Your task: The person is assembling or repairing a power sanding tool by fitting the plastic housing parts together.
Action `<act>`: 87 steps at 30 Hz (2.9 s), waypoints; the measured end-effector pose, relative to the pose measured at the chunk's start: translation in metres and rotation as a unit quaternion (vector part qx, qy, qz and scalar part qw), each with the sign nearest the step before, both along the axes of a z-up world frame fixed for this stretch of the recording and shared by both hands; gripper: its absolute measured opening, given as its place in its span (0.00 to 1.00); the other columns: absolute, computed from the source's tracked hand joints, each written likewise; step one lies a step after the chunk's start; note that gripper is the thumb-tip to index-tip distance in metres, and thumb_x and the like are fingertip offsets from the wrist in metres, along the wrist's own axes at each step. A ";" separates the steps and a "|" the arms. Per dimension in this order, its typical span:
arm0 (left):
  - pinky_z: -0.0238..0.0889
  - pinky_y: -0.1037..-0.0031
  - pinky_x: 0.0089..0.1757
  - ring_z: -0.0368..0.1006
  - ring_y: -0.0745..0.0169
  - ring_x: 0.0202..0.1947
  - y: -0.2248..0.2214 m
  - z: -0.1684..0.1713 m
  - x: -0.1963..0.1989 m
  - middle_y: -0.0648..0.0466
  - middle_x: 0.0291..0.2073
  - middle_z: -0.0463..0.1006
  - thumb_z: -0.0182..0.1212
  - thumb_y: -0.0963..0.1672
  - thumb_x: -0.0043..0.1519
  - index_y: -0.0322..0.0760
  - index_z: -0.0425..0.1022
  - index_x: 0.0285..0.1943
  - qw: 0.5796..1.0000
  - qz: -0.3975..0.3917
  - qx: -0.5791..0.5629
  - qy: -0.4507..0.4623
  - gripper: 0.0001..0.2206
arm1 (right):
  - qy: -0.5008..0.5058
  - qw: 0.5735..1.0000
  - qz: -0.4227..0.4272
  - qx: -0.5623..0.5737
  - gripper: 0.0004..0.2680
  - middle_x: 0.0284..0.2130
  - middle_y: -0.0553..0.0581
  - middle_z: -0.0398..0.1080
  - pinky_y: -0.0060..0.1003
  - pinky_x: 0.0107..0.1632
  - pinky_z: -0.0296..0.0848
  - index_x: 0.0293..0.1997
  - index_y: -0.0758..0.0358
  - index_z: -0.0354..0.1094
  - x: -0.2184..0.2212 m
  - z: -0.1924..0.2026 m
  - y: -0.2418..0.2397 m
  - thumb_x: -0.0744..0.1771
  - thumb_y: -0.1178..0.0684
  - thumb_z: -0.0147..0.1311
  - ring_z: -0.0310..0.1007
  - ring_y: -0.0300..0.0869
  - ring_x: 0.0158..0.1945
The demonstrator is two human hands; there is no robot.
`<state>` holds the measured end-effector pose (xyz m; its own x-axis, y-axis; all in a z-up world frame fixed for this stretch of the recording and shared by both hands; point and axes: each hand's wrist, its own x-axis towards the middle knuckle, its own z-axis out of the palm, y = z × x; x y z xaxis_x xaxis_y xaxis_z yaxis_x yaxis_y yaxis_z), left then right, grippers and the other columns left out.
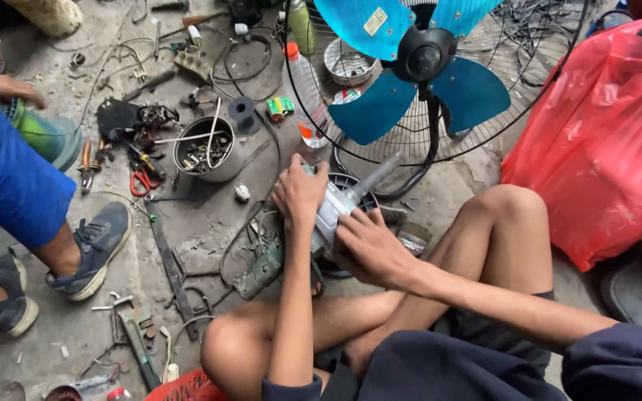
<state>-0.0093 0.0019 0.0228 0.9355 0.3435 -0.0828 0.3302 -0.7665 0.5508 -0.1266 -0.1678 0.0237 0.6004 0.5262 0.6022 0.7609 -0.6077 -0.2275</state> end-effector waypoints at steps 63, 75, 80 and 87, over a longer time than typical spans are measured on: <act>0.50 0.32 0.80 0.72 0.29 0.75 0.017 0.015 -0.178 0.30 0.74 0.75 0.57 0.78 0.64 0.25 0.47 0.93 0.945 -0.162 0.227 -0.168 0.67 | 0.271 0.957 0.000 0.105 0.19 0.46 0.60 0.63 0.43 0.52 0.68 0.32 0.65 0.63 -0.031 0.042 -0.031 0.65 0.58 0.83 0.65 0.49 0.49; 0.54 0.35 0.73 0.72 0.27 0.65 0.022 -0.006 -0.161 0.29 0.69 0.74 0.62 0.77 0.52 0.24 0.55 0.90 0.923 -0.166 0.227 -0.263 0.70 | 0.184 0.958 -0.026 0.219 0.19 0.56 0.64 0.68 0.48 0.61 0.72 0.59 0.69 0.69 -0.027 0.001 -0.025 0.65 0.62 0.76 0.70 0.55 0.55; 0.59 0.37 0.69 0.75 0.33 0.63 0.027 -0.014 -0.161 0.31 0.68 0.76 0.72 0.79 0.39 0.22 0.55 0.90 0.929 -0.169 0.244 -0.221 0.80 | 0.223 0.947 -0.061 0.225 0.12 0.38 0.51 0.62 0.37 0.49 0.58 0.36 0.60 0.68 -0.003 0.017 0.002 0.69 0.53 0.73 0.60 0.40 0.36; 0.71 0.42 0.59 0.79 0.36 0.59 0.024 -0.012 -0.160 0.38 0.54 0.79 0.63 0.79 0.36 0.29 0.73 0.80 0.920 -0.141 0.215 -0.297 0.72 | 0.206 0.952 -0.056 0.219 0.16 0.35 0.48 0.63 0.45 0.43 0.59 0.36 0.53 0.65 -0.012 -0.006 -0.020 0.69 0.43 0.76 0.70 0.49 0.37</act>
